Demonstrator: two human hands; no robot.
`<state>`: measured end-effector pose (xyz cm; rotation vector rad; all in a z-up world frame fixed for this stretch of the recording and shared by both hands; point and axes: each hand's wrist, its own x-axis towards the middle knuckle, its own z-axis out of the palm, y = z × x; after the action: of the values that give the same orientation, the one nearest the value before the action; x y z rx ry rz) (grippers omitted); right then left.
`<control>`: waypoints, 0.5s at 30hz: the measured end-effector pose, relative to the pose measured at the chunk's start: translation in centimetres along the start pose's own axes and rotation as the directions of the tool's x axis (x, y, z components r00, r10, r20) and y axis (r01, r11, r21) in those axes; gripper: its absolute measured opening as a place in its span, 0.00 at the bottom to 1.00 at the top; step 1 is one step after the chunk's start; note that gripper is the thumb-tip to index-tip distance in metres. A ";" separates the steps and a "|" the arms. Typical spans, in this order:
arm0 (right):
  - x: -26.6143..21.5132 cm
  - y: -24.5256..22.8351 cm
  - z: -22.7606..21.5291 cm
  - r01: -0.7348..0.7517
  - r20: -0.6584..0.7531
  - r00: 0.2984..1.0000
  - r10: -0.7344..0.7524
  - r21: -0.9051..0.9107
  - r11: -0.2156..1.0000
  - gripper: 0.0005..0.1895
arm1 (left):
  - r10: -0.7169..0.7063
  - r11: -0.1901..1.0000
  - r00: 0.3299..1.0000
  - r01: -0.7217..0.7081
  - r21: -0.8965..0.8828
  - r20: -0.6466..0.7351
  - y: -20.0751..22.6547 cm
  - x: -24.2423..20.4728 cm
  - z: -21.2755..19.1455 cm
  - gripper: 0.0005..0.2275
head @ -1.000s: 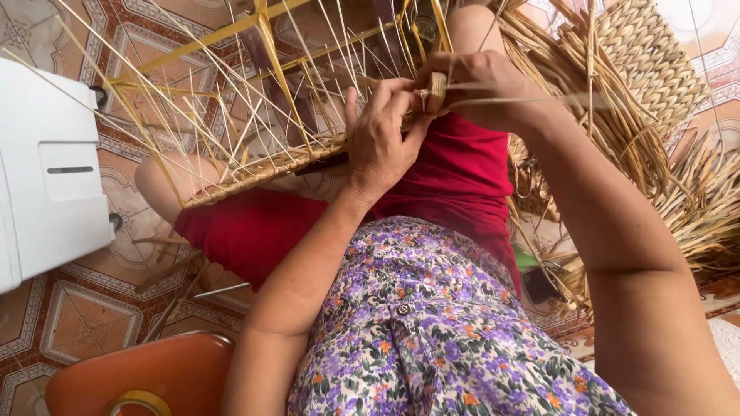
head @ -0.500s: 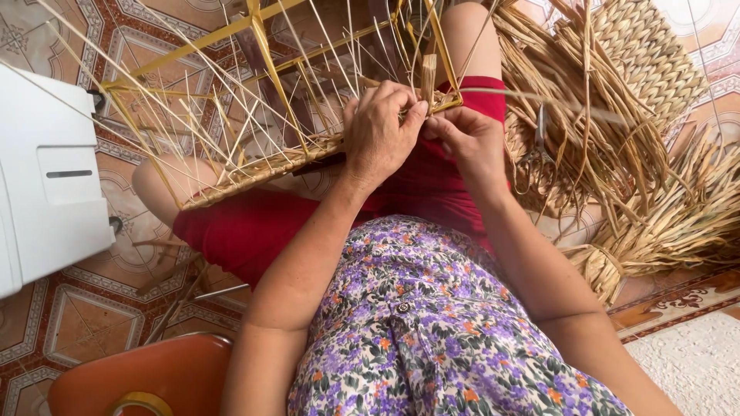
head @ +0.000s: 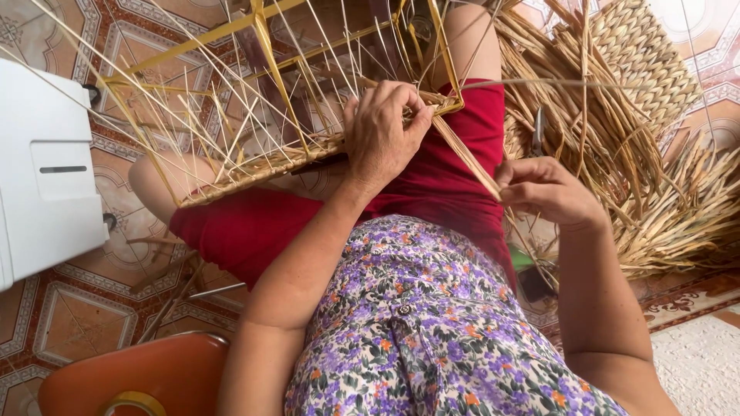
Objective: The person weaves dried plant fibers around a rectangular frame by hand, then uses scissors to trim the excess fibers. After completing one side, the person flips the frame over and continues weaving fibers through the structure before trimming the remaining ends.
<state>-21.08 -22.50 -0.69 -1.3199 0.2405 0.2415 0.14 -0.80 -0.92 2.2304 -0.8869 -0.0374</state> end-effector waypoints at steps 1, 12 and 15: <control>-0.1 -0.8 -0.3 -0.055 -0.033 0.998 0.051 -0.134 0.989 0.07 | -0.021 1.000 1.000 0.021 0.010 0.020 0.0 0.2 0.0 0.10; 5.9 -1.9 4.0 -0.197 -0.333 0.937 0.108 -0.247 0.949 0.12 | -0.008 1.000 1.000 0.008 0.004 0.019 -1.1 0.1 0.4 0.08; 5.0 -1.8 3.2 -0.014 -0.250 0.968 0.032 0.074 0.997 0.15 | 0.032 0.996 0.999 -0.033 -0.086 -0.005 -1.7 -0.6 0.6 0.06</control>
<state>-15.65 -19.59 0.15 -1.2760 0.4753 0.0829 0.52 0.00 -2.57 2.1348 -0.9027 -0.0555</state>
